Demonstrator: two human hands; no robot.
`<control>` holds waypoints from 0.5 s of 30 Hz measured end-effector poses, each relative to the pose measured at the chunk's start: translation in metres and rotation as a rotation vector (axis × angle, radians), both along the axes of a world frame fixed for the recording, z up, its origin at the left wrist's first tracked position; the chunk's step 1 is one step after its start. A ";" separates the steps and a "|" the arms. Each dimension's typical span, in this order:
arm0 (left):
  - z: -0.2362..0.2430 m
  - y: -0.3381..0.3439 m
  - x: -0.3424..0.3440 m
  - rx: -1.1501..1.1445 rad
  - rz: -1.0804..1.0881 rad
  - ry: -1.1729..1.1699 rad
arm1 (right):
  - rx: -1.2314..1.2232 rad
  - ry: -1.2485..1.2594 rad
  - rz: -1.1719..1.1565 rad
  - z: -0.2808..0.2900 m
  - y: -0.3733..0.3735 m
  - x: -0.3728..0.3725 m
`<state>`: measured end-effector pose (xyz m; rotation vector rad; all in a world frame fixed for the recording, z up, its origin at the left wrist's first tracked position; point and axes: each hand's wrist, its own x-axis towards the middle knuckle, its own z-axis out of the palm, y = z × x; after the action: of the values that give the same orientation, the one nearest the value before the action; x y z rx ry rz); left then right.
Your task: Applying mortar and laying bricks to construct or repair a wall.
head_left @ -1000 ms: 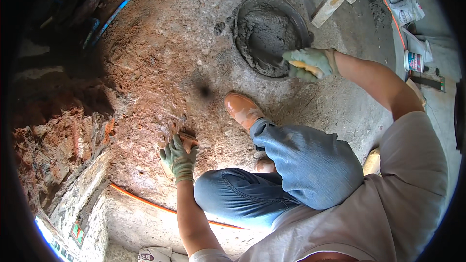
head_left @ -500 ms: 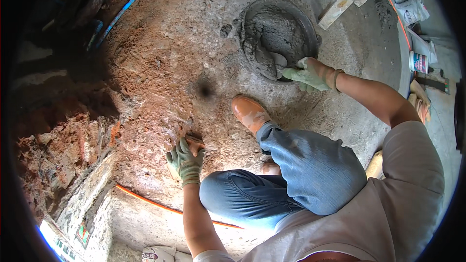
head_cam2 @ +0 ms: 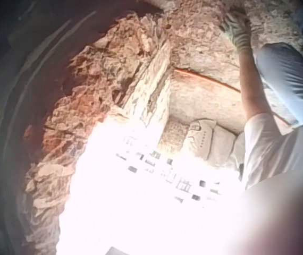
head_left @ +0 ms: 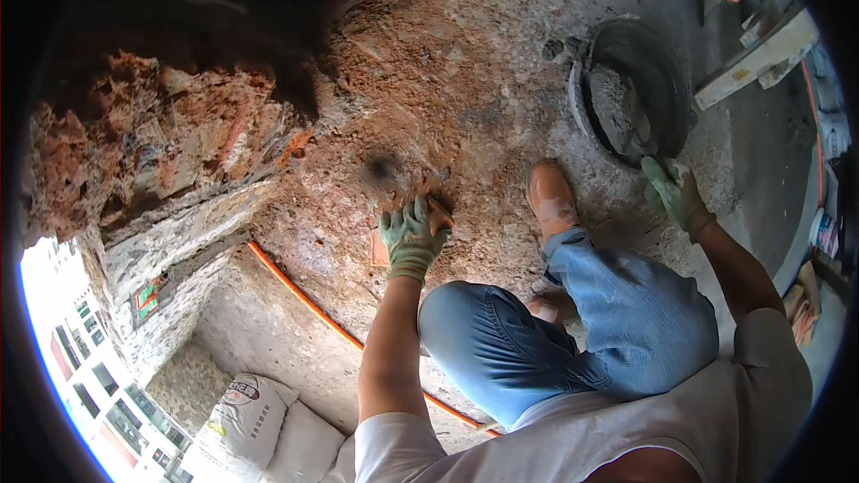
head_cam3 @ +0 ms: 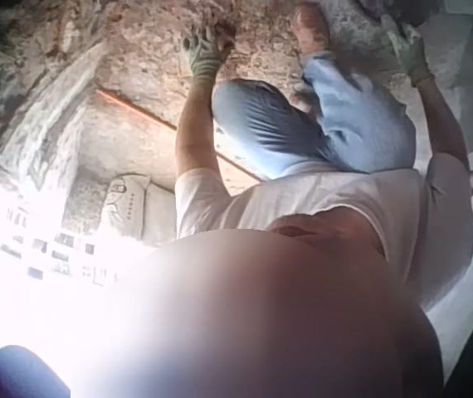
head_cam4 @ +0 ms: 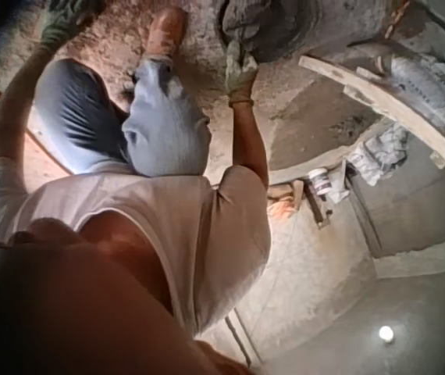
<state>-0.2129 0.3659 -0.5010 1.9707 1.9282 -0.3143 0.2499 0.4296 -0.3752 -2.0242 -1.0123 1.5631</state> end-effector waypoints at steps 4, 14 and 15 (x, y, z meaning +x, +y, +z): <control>0.008 0.007 0.004 -0.002 -0.013 -0.036 | -0.087 -0.060 0.293 0.027 0.030 -0.033; 0.005 -0.016 -0.012 -0.017 0.037 -0.064 | -0.086 0.006 0.989 -0.068 0.174 -0.334; 0.004 -0.012 -0.008 0.032 0.011 -0.059 | -0.410 0.392 0.818 -0.108 0.185 -0.360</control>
<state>-0.2207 0.3541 -0.4972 1.9661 1.9178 -0.2209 -0.1101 0.6147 -0.4832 -1.4530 -1.5504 2.6371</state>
